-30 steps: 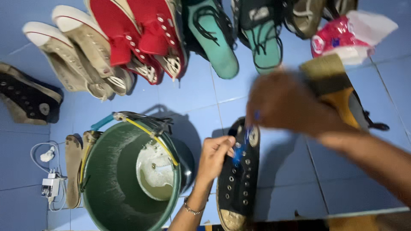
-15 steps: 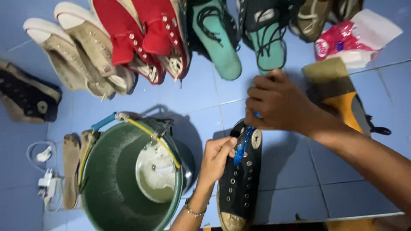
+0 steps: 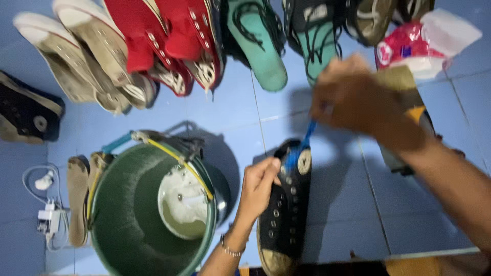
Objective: The person cleans a black canvas shoe by hand using a toothbrush and soapy water from a green bucket, repeatedly dipping the brush and scrubbing the canvas and the rubber parts.
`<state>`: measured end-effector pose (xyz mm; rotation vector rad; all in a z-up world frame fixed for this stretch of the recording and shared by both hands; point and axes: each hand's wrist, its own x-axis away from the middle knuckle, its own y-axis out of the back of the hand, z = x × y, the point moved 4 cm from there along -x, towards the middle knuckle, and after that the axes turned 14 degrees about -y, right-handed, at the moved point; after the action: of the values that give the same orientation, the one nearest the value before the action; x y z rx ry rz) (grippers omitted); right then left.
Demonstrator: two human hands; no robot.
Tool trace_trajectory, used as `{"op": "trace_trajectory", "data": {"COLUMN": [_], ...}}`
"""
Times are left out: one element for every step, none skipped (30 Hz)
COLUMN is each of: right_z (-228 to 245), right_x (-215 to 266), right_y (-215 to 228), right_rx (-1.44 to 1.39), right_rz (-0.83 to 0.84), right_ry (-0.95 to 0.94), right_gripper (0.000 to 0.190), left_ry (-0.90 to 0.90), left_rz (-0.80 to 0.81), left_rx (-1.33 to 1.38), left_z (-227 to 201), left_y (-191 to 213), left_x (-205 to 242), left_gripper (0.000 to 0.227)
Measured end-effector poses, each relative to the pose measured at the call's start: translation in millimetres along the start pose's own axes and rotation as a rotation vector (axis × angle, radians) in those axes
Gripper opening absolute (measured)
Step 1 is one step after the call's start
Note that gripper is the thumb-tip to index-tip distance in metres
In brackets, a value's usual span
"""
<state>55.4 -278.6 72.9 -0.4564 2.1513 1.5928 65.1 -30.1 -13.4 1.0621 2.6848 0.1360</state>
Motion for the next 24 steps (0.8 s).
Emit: {"op": "trace_trajectory", "data": {"right_z": [11.6, 19.9, 27.1, 19.4, 11.1, 8.4, 13.0, 22.7, 31.6, 29.4, 30.0, 32.4, 20.4, 9.3, -2.1, 15.5, 34.7, 51.1, 36.5, 25.3, 15.0, 29.2, 43.2, 51.3], "right_x": [13.5, 16.8, 19.7, 18.7, 17.6, 26.3, 32.7, 33.4, 33.6, 28.7, 25.5, 29.6, 27.3, 22.6, 17.9, 21.7, 26.4, 38.4, 26.3, 19.2, 11.9, 18.1, 23.2, 24.5], "right_y": [-6.7, -11.5, -15.9, -21.4, -32.1, -42.1, -40.2, -37.1, -32.6, -29.6, -22.3, -14.6, -18.4, -23.7, -28.3, -20.7, -12.5, -3.2, -4.9, -3.8, -2.9, 12.2, 27.6, 42.3], "right_rx": [-0.007, -0.206, -0.406, -0.395, -0.267, -0.153, -0.157, -0.235, -0.313, -0.304, -0.394, -0.489, -0.486, -0.413, -0.339, -0.340, -0.468, -0.586, -0.578, -0.543, -0.507, -0.517, -0.513, -0.491], "right_rz": [0.015, -0.027, -0.071, -0.079, -0.008, 0.086, 0.102, 0.058, 0.014, 0.004, -0.075, -0.139, -0.133, -0.147, -0.160, -0.173, -0.161, -0.135, -0.136, -0.190, -0.243, -0.245, -0.219, -0.206], "right_ry": [0.002, -0.009, -0.019, -0.020, -0.069, -0.116, -0.116, -0.045, 0.026, 0.025, 0.131, 0.234, 0.231, 0.092, -0.048, -0.045, 0.045, 0.127, 0.122, 0.112, 0.103, 0.103, 0.104, 0.107], "right_gripper": [0.039, 0.041, 0.044, 0.044, 0.037, 0.032, 0.032, 0.030, 0.028, 0.028, 0.025, 0.024, 0.024, 0.025, 0.026, 0.026, 0.024, 0.024, 0.024, 0.025, 0.030, 0.030, 0.028, 0.029], "left_ry": [0.016, 0.011, 0.005, -0.008, -0.034, -0.032, -0.017, -0.022, -0.028, -0.040, -0.043, -0.030, -0.027, -0.032, -0.037, -0.047, -0.041, -0.031, -0.035, -0.049, -0.062, -0.057, -0.056, -0.076], "left_rz": [0.000, -0.011, -0.023, -0.019, -0.025, -0.033, -0.030, -0.040, -0.049, -0.047, -0.050, -0.050, -0.046, -0.066, -0.087, -0.091, -0.092, -0.080, -0.073, -0.093, -0.113, -0.117, -0.122, -0.124], "left_rx": [0.005, -0.007, -0.019, -0.017, -0.042, -0.062, -0.056, -0.051, -0.047, -0.047, -0.043, -0.034, -0.029, -0.028, -0.027, -0.035, -0.036, -0.025, -0.021, -0.025, -0.030, -0.037, -0.021, -0.002], "left_z": [-2.6, -5.0, -8.4, -12.7, -16.2, -19.8, -14.0, -9.4, -5.9, -5.0, -3.6, -1.4, -1.2, -3.0, -5.5, -2.2, 1.4, 6.4, -1.1, -10.0, -19.0, -12.2, -6.8, -0.8], "left_y": [-6.2, -6.3, -6.5, -5.2, -3.5, -3.8, -7.7, -6.3, -4.6, -4.2, -4.0, -6.3, -10.1, -9.8, -9.0, -6.4, -4.7, -8.6, -10.2, -11.0, -10.8, -10.9, -10.7, -11.7], "left_x": [8.0, 5.1, 1.8, -2.9, -7.4, -0.3, 1.3, 0.4, -0.9, -2.3, -3.8, 1.2, -3.2, -3.0, -2.9, -1.4, -0.4, 2.6, -5.3, -6.2, -7.0, -1.8, 3.1, -1.0], "left_gripper": [0.040, 0.039, 0.038, 0.038, 0.036, 0.034, 0.034, 0.035, 0.038, 0.038, 0.038, 0.038, 0.038, 0.039, 0.041, 0.041, 0.041, 0.042, 0.042, 0.043, 0.043, 0.043, 0.042, 0.042]}}
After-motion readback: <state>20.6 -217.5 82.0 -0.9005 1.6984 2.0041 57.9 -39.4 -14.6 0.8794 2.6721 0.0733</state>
